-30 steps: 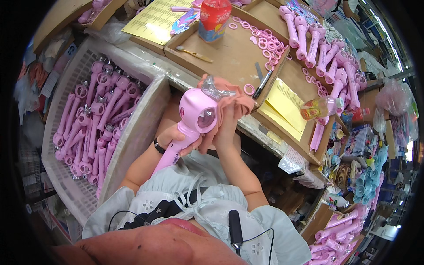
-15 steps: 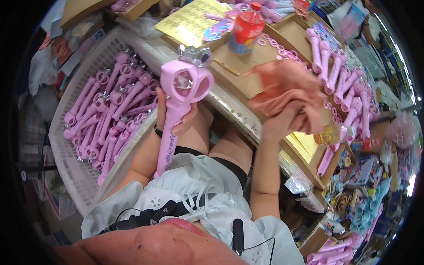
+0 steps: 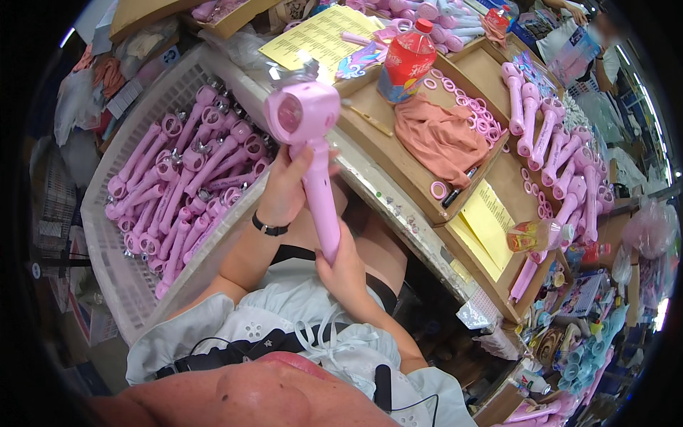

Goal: The person assembles pink light sticks by attaching a silver crown to the top, wiping the surface with a cloth, and using a small tool to adjust the crown. They handle the sticks one at a time, inspecting them and placing them on the table.

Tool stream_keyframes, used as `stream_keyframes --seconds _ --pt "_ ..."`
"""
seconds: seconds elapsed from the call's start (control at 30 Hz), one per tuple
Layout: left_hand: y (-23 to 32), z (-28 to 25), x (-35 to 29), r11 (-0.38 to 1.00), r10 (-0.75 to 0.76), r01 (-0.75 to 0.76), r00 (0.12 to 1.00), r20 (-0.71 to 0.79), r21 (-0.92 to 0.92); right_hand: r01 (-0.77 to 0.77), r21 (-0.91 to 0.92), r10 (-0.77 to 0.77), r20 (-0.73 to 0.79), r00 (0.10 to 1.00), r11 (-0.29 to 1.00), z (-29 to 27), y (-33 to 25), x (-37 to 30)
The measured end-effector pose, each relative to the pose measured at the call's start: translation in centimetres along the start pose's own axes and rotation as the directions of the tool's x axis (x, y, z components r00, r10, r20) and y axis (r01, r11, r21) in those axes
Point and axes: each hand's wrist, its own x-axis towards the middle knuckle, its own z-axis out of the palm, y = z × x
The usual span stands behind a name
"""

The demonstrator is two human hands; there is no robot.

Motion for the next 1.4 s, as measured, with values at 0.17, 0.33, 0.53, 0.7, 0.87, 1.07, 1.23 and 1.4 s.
stream_keyframes --seconds 0.17,0.33,0.53,0.7,0.87,1.07,1.23,1.4 --pt "-1.3 -0.3 -1.7 0.963 -0.231 0.259 0.933 0.276 -0.069 -0.113 0.303 0.089 0.093 0.992 0.946 -0.6 0.0 -2.2" --pt "-1.4 -0.8 -2.0 0.976 -0.200 0.217 0.937 0.287 -0.026 -0.105 0.405 0.072 0.098 0.993 0.908 0.2 1.1 -2.7" --pt "-1.1 -0.6 -2.2 0.971 -0.238 0.232 0.941 0.241 0.052 -0.125 0.442 0.068 0.142 0.988 0.889 0.4 1.5 -2.4" --pt "-1.4 -0.9 -1.4 0.967 -0.250 0.250 0.915 0.317 0.041 -0.167 0.502 0.089 0.176 0.980 0.848 0.2 1.3 -2.6" --pt "-2.0 -1.2 1.6 0.992 -0.014 0.053 0.949 0.315 -0.117 -0.153 0.496 0.040 0.231 0.972 0.855 0.2 1.3 -2.6" --pt "-2.7 -0.8 -0.9 0.964 -0.204 0.251 0.913 0.354 -0.091 -0.145 0.501 0.073 0.161 0.984 0.853 0.5 1.3 -2.3" --pt "-2.8 -0.5 -2.2 0.950 -0.297 0.313 0.910 0.290 -0.008 -0.141 0.460 0.078 0.153 0.985 0.877 0.6 1.7 -2.4" --pt "-3.1 -0.7 -2.0 0.950 -0.278 0.307 0.916 0.288 -0.059 -0.168 0.459 0.103 0.163 0.981 0.872 0.6 1.5 -2.5"
